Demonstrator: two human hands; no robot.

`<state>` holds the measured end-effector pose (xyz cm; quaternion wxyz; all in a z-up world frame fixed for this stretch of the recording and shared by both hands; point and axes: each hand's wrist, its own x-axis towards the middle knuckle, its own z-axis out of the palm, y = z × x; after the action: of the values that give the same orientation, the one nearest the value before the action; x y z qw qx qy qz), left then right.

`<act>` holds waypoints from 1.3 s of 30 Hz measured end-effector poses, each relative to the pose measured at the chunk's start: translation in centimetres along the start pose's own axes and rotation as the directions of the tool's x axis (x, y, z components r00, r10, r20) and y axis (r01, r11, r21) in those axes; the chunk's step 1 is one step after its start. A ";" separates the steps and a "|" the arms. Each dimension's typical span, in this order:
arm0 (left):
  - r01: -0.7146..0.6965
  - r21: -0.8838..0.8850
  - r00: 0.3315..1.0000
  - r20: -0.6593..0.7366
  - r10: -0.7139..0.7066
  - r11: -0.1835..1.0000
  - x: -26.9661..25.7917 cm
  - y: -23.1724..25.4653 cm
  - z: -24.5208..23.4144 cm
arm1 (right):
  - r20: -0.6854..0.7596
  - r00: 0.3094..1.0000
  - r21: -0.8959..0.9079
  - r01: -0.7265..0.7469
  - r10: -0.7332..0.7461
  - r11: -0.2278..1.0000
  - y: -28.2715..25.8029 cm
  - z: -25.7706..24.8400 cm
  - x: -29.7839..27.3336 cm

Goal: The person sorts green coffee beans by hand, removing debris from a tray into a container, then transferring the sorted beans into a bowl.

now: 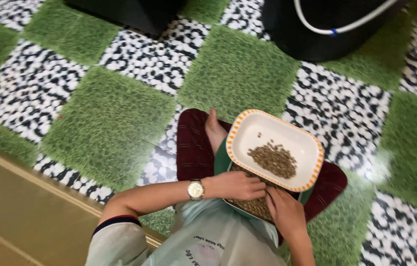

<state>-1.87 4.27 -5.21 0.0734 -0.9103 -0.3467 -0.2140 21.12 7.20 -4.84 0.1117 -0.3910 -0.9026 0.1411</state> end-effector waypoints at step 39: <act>0.477 -0.094 0.873 -0.062 -0.484 0.874 4.0 -4.4 0.3 | -0.166 0.984 -0.015 -0.067 0.063 0.998 2.8 -2.9 2.0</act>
<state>-2.02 10.07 -3.74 -0.0022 -0.7879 -0.5502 -0.2766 22.60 10.99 -2.94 0.1775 -0.4318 -0.8784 0.1026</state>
